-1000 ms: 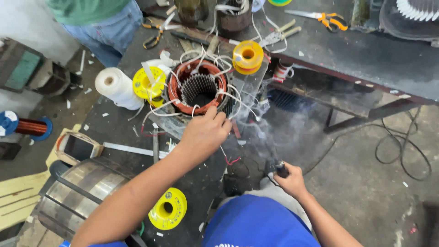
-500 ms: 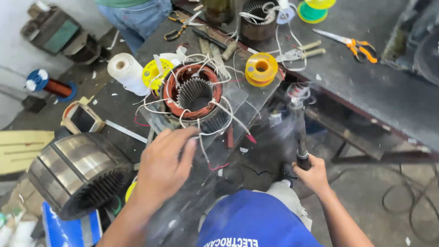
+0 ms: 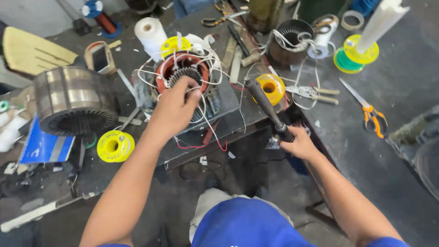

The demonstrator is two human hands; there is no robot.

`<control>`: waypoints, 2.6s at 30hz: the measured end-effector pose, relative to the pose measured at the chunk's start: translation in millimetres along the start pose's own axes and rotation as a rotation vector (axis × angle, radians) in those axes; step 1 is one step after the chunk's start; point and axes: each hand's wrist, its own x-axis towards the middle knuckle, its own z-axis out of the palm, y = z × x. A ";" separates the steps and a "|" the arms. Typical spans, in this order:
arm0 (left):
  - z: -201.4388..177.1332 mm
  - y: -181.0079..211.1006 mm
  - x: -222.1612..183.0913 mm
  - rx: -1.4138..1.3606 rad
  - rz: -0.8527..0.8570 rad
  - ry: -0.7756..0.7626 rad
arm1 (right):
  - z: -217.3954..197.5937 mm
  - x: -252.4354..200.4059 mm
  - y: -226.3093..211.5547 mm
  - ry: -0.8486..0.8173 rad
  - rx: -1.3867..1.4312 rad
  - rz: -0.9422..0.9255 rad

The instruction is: Finalizing electrical connections on a motor stator by soldering wires

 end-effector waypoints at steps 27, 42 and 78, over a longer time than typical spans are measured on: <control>-14.9 -188.7 -1.0 0.001 -0.307 0.556 | 20.3 43.5 -38.5 -0.073 0.268 0.135; -29.4 27.9 -89.6 -0.195 -0.285 0.180 | -27.9 77.0 -5.1 -0.401 0.196 0.011; -4.9 -26.8 42.0 0.174 0.552 -0.013 | 53.0 -13.0 30.4 -0.135 0.109 0.008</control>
